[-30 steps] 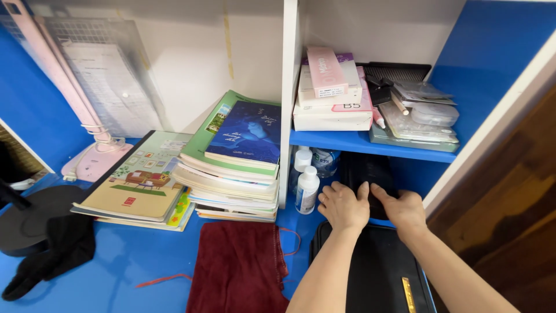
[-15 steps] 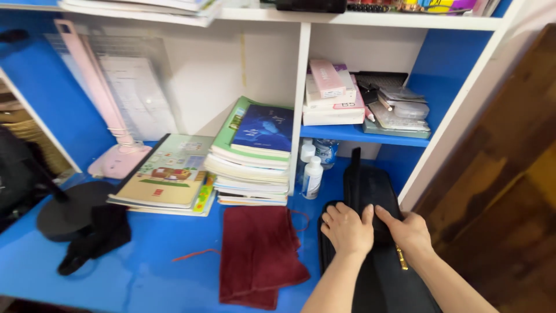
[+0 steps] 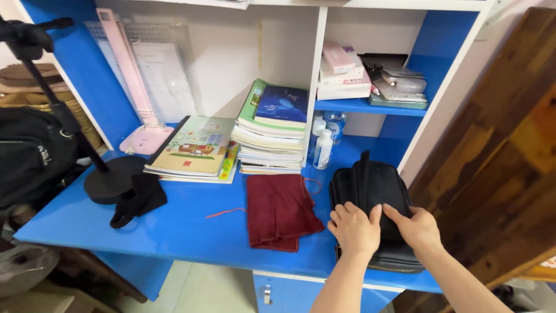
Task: The person wipes a blue desk surface with a red cloth, moves a book and a black bag, and briefly walks to a red bin to place a small black object inside. The person then returns to the desk and continues wiping the surface.
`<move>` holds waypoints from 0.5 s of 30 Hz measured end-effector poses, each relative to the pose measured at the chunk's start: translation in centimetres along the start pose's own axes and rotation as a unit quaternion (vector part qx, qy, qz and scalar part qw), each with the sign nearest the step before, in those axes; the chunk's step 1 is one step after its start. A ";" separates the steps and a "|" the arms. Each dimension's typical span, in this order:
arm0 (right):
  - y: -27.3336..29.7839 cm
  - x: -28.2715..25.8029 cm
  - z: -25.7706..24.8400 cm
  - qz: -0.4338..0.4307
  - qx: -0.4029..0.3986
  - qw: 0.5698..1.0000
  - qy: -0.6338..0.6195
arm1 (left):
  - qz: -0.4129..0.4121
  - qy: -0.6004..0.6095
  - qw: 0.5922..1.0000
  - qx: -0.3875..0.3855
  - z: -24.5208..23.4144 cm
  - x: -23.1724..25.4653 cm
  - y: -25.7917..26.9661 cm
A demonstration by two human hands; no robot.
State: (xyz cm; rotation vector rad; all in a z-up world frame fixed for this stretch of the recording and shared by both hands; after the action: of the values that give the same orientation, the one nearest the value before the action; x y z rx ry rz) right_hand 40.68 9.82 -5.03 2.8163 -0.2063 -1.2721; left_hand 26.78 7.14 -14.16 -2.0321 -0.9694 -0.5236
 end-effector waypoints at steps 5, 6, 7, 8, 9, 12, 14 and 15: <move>0.4 1.5 -0.5 -0.009 0.014 0.999 0.037 | 0.015 -0.004 0.999 -0.042 -2.2 0.0 1.5; 0.5 1.8 -0.5 -0.006 0.014 0.998 0.058 | 0.013 -0.006 0.997 -0.079 -2.1 -0.2 1.8; 0.3 2.0 -0.3 -0.006 0.014 0.998 0.057 | 0.014 -0.006 0.997 -0.079 -3.2 0.0 1.7; 0.1 2.0 -0.2 -0.012 0.017 0.997 0.071 | 0.022 -0.011 0.995 -0.095 -3.9 0.3 1.6; -0.2 2.1 -0.2 -0.019 0.021 0.996 0.085 | 0.030 -0.017 0.993 -0.111 -4.6 0.6 1.6; -3.4 3.8 1.2 -0.046 0.025 0.988 0.147 | 0.072 0.003 0.996 -0.050 -4.5 1.0 2.3; -2.2 3.1 0.2 -0.023 0.030 0.985 0.166 | 0.061 0.018 0.994 -0.085 -4.1 1.5 2.7; -1.5 3.0 -0.4 0.001 0.034 0.982 0.186 | 0.050 0.032 0.991 -0.121 -3.6 1.6 3.0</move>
State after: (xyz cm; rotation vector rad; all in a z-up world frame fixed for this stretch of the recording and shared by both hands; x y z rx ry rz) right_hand 43.14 10.92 -7.14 3.0394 -0.2399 -0.7278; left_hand 30.09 3.78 -12.48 -2.2517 -0.7926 -0.6753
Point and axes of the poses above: each hand's wrist, its own y-axis away from the middle knuckle, its own z-axis out of the palm, x = y × z, the point moved 8 cm from there along -y, towards the middle knuckle, and after that the axes turned 12 degrees about x, right-handed, at the moved point
